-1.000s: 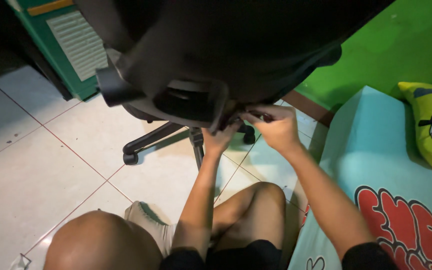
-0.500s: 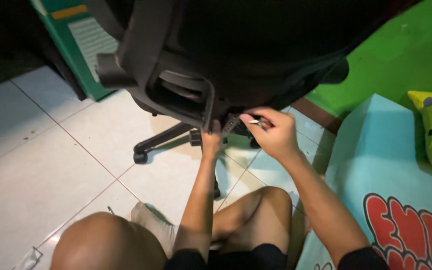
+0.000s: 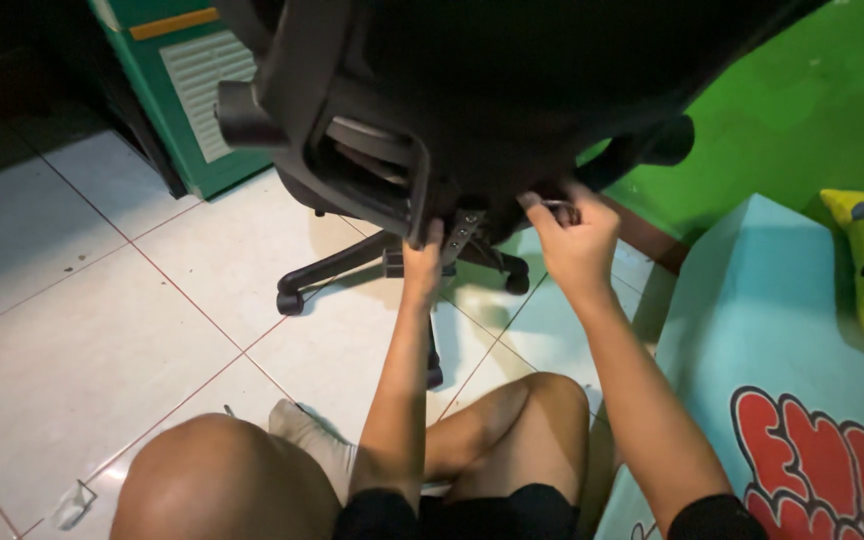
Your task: The person removes a plastic cover from the underside of an office chair base, then reattaches it using a screwdriver. They manipulate the cover and base while seated on the floor, securing the cover with screws.
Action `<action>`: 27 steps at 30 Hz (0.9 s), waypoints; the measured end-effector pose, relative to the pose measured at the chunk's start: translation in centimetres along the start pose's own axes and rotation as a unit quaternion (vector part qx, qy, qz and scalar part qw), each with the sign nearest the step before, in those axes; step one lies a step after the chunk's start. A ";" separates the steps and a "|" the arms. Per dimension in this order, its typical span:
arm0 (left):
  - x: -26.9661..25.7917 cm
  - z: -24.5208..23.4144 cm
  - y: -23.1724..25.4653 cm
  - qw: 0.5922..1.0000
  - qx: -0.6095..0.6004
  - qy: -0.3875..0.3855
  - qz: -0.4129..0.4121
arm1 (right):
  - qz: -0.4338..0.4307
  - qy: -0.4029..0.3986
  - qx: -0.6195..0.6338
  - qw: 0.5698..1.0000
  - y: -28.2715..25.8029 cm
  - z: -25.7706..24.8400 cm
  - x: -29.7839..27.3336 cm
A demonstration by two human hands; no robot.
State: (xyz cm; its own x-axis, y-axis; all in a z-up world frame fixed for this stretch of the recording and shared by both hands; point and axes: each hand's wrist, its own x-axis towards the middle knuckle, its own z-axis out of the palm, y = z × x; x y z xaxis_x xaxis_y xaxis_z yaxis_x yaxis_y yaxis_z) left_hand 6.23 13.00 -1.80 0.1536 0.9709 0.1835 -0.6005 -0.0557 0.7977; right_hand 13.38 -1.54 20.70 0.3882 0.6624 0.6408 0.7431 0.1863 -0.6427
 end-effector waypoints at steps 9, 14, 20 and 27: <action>1.5 -1.0 1.4 0.981 -0.159 -0.096 0.052 | 0.032 -0.003 0.014 0.999 1.5 -0.1 0.0; 1.3 -1.0 -0.1 0.997 -0.040 -0.063 0.009 | 0.026 -0.027 0.010 0.999 0.3 -0.6 0.1; 0.6 -1.1 -0.3 0.995 0.025 -0.091 -0.024 | 0.041 -0.035 -0.039 0.998 0.0 -0.2 -0.1; -3.0 -0.2 4.8 0.948 0.286 -0.115 0.073 | 0.049 -0.057 0.008 0.997 1.3 -1.4 -1.3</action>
State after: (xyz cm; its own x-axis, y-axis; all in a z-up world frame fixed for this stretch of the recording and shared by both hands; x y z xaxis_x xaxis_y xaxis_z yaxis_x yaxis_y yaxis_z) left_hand 2.67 9.85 1.36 0.3080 0.8704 0.3841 -0.1143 -0.3669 0.9232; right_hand 14.57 -3.22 19.63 0.3940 0.7556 0.5233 0.6947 0.1279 -0.7078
